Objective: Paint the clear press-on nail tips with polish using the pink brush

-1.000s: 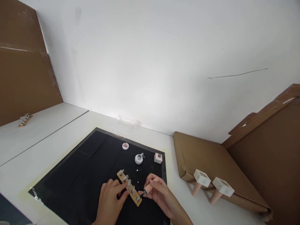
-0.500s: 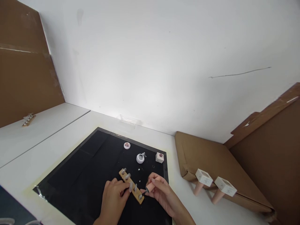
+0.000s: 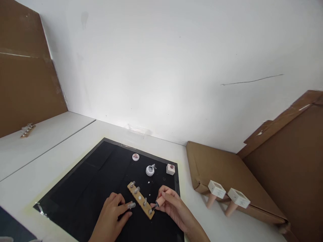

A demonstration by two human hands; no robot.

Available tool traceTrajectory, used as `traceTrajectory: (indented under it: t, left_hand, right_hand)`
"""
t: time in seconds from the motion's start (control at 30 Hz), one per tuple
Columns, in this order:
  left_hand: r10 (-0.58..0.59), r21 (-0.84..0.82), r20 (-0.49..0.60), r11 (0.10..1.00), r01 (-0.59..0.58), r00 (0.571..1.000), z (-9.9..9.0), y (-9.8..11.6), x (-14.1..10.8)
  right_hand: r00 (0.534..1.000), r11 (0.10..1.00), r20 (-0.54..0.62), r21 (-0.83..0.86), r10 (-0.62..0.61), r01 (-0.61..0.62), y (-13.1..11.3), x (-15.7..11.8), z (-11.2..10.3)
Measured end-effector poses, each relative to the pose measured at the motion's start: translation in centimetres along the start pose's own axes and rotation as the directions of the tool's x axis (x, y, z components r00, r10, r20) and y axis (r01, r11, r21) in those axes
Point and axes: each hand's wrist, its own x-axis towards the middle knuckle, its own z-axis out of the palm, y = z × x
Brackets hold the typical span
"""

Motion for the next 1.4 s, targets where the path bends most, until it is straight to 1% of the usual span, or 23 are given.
traceTrajectory:
  t: [0.07, 0.17, 0.23, 0.3, 0.43, 0.5, 0.53, 0.6, 0.7, 0.8, 0.87, 1.0, 1.13, 1.23, 1.4]
  left_hand:
    - [-0.010, -0.030, 0.023, 1.000, 0.011, 1.000, -0.2, 0.0, 0.0]
    - [-0.039, -0.102, 0.022, 0.994, 0.042, 0.999, -1.0, -0.3, 0.0]
    - [-0.046, -0.132, 0.021, 0.990, 0.049, 0.999, -2.3, -0.7, 0.2]
    - [-0.024, -0.139, 0.027, 0.990, 0.028, 0.999, -4.0, -1.1, 0.8]
    - [0.021, -0.139, 0.006, 0.990, -0.020, 1.000, -7.7, -1.2, 3.3]
    - [0.055, -0.140, -0.001, 0.989, -0.055, 0.998, -8.8, -0.9, 5.2]
    - [0.071, -0.141, 0.000, 0.988, -0.070, 0.997, -8.9, -0.7, 6.3]
    - [0.097, -0.144, 0.013, 0.985, -0.095, 0.995, -8.7, -0.4, 8.6]
    - [0.139, -0.150, 0.058, 0.980, -0.129, 0.989, -7.6, -0.4, 11.9]
    - [0.206, -0.177, 0.148, 0.968, -0.179, 0.967, -6.3, -0.8, 14.4]
    - [0.255, -0.203, 0.214, 0.956, -0.212, 0.943, -5.6, -1.2, 15.4]
    - [0.330, -0.225, 0.306, 0.936, -0.269, 0.893, -4.3, -2.0, 16.4]
    - [0.372, -0.231, 0.335, 0.923, -0.308, 0.866, -3.3, -2.5, 16.6]
    - [0.386, -0.242, 0.335, 0.917, -0.318, 0.859, -2.7, -2.5, 16.6]
    - [0.376, -0.252, 0.308, 0.918, -0.307, 0.874, -2.0, -1.7, 16.6]
  right_hand:
    - [1.000, 1.000, 0.000, -0.007, -0.002, 0.002, 0.1, 0.0, -0.1]
    - [1.000, 1.000, 0.003, -0.015, -0.007, 0.007, 0.1, 0.0, -0.1]
    - [1.000, 1.000, 0.010, -0.020, -0.012, 0.012, 0.0, 0.0, -0.1]
    - [1.000, 1.000, 0.023, -0.024, -0.014, 0.015, 0.0, 0.1, -0.1]
    - [0.998, 0.999, 0.062, -0.018, -0.027, 0.028, 0.2, 0.3, -0.4]
    - [0.995, 0.999, 0.089, -0.015, -0.037, 0.038, 0.3, 0.4, -0.7]
    - [0.994, 0.999, 0.105, -0.017, -0.040, 0.042, 0.4, 0.4, -0.8]
    - [0.990, 0.999, 0.135, -0.024, -0.045, 0.048, 0.6, 0.5, -1.1]
    - [0.986, 0.997, 0.153, -0.034, -0.066, 0.073, 0.9, 0.4, -1.3]
    - [0.983, 0.993, 0.150, -0.042, -0.103, 0.111, 1.0, 0.3, -1.4]
    - [0.980, 0.989, 0.147, -0.040, -0.133, 0.140, 1.1, 0.2, -1.5]
    - [0.974, 0.982, 0.136, -0.026, -0.180, 0.186, 1.4, 0.1, -1.7]
    - [0.972, 0.978, 0.115, -0.020, -0.204, 0.208, 1.7, 0.1, -1.8]
    - [0.972, 0.976, 0.102, -0.028, -0.214, 0.218, 1.7, 0.1, -1.7]
    - [0.971, 0.972, 0.075, -0.056, -0.225, 0.229, 1.6, 0.1, -1.4]
